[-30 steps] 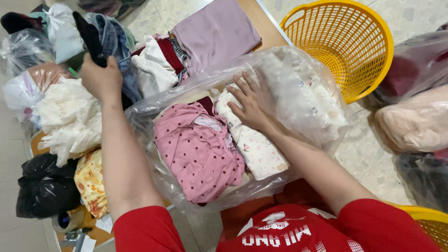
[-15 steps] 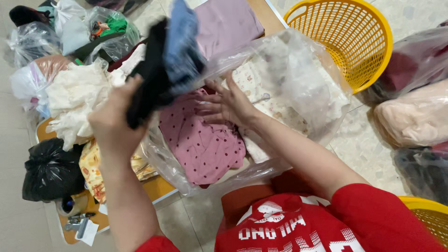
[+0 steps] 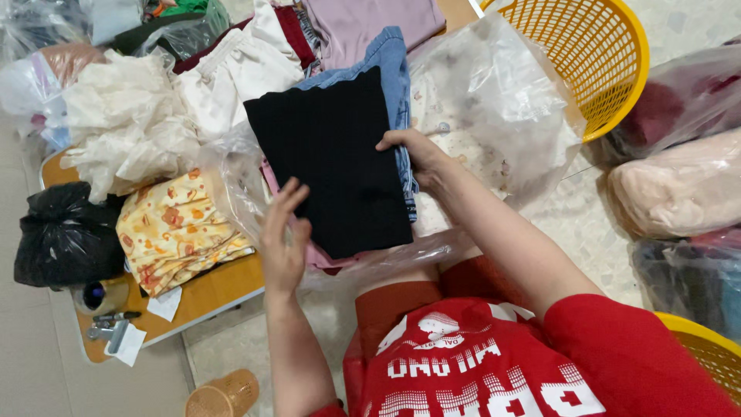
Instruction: The person places folded clothes into a large clear plastic bag on a table, including pink polka-dot fabric, black pants, white shorts, and patterned fabric. The person then ties the bag closed.
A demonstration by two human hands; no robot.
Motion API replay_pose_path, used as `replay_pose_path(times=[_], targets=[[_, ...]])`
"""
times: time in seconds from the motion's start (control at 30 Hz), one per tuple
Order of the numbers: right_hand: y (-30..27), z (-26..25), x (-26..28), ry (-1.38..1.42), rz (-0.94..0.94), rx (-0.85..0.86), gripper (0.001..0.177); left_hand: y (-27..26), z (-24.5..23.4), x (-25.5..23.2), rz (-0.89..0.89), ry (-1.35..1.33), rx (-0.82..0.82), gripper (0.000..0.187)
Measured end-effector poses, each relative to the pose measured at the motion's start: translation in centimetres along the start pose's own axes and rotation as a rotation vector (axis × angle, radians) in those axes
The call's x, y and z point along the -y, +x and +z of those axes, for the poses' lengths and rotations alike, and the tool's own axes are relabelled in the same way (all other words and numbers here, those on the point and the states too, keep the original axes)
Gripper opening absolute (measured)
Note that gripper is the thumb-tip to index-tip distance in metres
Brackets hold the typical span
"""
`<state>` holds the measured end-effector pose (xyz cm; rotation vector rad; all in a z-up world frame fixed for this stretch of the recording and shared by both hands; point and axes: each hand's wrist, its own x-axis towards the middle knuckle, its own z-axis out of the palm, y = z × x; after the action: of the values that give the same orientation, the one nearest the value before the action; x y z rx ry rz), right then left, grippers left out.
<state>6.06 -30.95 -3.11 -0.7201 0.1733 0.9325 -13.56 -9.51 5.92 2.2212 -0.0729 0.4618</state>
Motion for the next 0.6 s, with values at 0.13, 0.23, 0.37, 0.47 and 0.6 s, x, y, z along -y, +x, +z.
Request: replay_pose_path(times=[0.13, 0.23, 0.37, 0.47, 0.6], targets=[[-0.3, 0.6, 0.1, 0.046, -0.026, 0.024, 0.041, 1.8, 0.9, 4.4, -0.416, 0.09, -0.284, 0.049], [-1.1, 2.0, 0.4, 0.069, -0.08, 0.08, 0.039, 3.1, 1.6, 6.0, -0.394, 0.203, -0.313, 0.051], [-2.3, 4.6, 1.1, 0.147, -0.097, 0.186, 0.033, 3.8, 0.9, 5.7, -0.41, -0.129, -0.276, 0.056], [-2.8, 6.8, 1.3, 0.182, -0.067, 0.222, 0.029, 3.8, -0.4, 4.7, -0.446, -0.733, -0.289, 0.062], [-3.5, 7.4, -0.5, 0.142, -0.077, 0.317, 0.033, 1.1, -1.7, 3.5, -0.389, -1.119, -0.345, 0.069]])
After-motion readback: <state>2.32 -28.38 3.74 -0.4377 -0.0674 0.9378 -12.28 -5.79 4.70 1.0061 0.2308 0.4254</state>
